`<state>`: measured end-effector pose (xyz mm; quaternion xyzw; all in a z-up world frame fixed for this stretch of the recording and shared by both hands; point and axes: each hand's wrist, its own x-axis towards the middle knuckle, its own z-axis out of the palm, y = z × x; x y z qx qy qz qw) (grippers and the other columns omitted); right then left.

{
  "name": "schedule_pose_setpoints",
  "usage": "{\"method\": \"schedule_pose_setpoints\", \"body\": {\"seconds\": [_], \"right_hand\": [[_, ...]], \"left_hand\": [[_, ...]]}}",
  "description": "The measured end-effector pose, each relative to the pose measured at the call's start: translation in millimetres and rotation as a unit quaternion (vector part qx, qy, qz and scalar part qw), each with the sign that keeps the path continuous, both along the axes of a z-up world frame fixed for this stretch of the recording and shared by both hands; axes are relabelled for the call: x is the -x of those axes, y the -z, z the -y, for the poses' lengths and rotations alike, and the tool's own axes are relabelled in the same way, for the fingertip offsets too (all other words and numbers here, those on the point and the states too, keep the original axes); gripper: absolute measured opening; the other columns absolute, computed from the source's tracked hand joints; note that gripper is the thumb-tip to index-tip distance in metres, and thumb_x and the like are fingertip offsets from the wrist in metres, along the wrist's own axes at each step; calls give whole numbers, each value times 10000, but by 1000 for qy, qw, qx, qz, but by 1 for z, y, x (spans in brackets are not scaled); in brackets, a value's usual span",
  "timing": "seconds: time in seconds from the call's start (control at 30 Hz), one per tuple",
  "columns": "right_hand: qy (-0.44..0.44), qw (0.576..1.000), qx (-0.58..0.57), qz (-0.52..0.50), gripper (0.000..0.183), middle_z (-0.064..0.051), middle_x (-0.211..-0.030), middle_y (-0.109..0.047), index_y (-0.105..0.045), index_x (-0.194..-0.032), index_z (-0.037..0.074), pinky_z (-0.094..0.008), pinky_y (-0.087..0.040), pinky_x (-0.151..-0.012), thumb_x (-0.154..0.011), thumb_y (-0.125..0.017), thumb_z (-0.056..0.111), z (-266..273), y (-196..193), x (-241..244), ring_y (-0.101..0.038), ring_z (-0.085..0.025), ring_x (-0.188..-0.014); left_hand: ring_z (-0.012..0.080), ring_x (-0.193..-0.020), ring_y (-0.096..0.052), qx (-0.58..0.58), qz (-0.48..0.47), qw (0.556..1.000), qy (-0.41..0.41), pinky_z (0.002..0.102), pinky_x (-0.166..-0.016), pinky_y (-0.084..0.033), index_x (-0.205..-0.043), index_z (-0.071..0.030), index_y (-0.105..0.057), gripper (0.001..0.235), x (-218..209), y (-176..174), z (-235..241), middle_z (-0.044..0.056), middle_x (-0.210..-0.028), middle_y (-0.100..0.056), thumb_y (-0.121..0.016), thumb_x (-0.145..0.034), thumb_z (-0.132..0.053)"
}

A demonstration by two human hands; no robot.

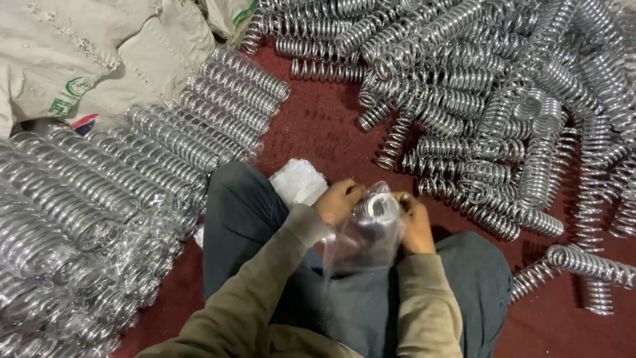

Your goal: The person places metal springs into plastic bags by hand while sitting on the floor.

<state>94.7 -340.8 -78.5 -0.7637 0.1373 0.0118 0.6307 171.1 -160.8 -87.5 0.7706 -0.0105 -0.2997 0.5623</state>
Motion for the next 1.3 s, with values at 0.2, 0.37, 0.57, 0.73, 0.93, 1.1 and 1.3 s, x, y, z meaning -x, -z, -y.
{"method": "schedule_pose_setpoints", "body": {"seconds": [0.2, 0.37, 0.57, 0.73, 0.93, 1.1, 1.3], "right_hand": [[1, 989, 148, 16, 431, -295, -1125, -670, -629, -1267, -16, -525, -460, -1018, -919, -664, 236, 17, 92, 7, -599, -449, -1117], [-20, 980, 198, 17, 462, -285, -1182, -668, -610, -1321, -5, -535, -476, -1044, -919, -608, 221, -2, 34, -3, -608, -462, -1197], [17, 988, 128, -90, 224, -135, -1015, -691, -660, -1118, 108, -472, -546, -896, -969, -642, 274, -14, -12, 6, -684, -313, -1018], [-26, 944, 245, -222, 484, -134, -1133, -703, -697, -1194, 144, -592, -534, -954, -894, -676, 524, -7, 63, -17, -693, -424, -1080], [-33, 906, 321, -273, 727, -123, -1403, -637, -469, -1466, 131, -564, -484, -1093, -847, -688, 445, -9, 109, -12, -610, -397, -1297], [3, 945, 314, -93, 326, -206, -1162, -729, -691, -1207, 14, -577, -508, -1057, -947, -614, 195, -10, 140, 21, -628, -420, -1218], [-86, 932, 291, -199, 684, -205, -1458, -591, -494, -1508, 102, -540, -468, -1142, -855, -693, 141, -25, 89, 14, -549, -373, -1367]], "left_hand": [[314, -1098, -668, 82, -63, 973, -206, 413, -888, -548, -1194, -80, -687, 402, 46, 6, 18, 243, -1214, -687, -546, -1049, -427], [220, -896, -629, 241, -157, 902, -322, 253, -672, -506, -1155, -48, -555, 399, 99, -60, 25, 119, -1163, -543, -500, -1064, -432], [221, -947, -653, 245, -176, 885, -355, 274, -708, -582, -1178, -50, -570, 242, 97, 8, 32, 95, -1189, -487, -454, -1092, -244], [242, -918, -708, 208, -239, 883, -347, 298, -626, -642, -1322, -56, -528, 353, 80, 133, 31, 121, -1266, -527, -545, -1040, -267], [191, -665, -722, -24, -15, 960, -279, 358, -603, -609, -1038, -114, -585, 188, 60, 141, 20, 14, -689, -678, -510, -1024, -286], [463, -1467, -306, -68, 163, 984, 20, 585, -1248, -276, -1494, -16, -376, 593, 79, 11, 10, 213, -1481, -387, -583, -939, -45], [406, -1421, -456, -76, 141, 981, 107, 546, -1228, -332, -1501, -21, -391, 703, 39, 66, 11, 246, -1467, -522, -713, -948, -315]]}}
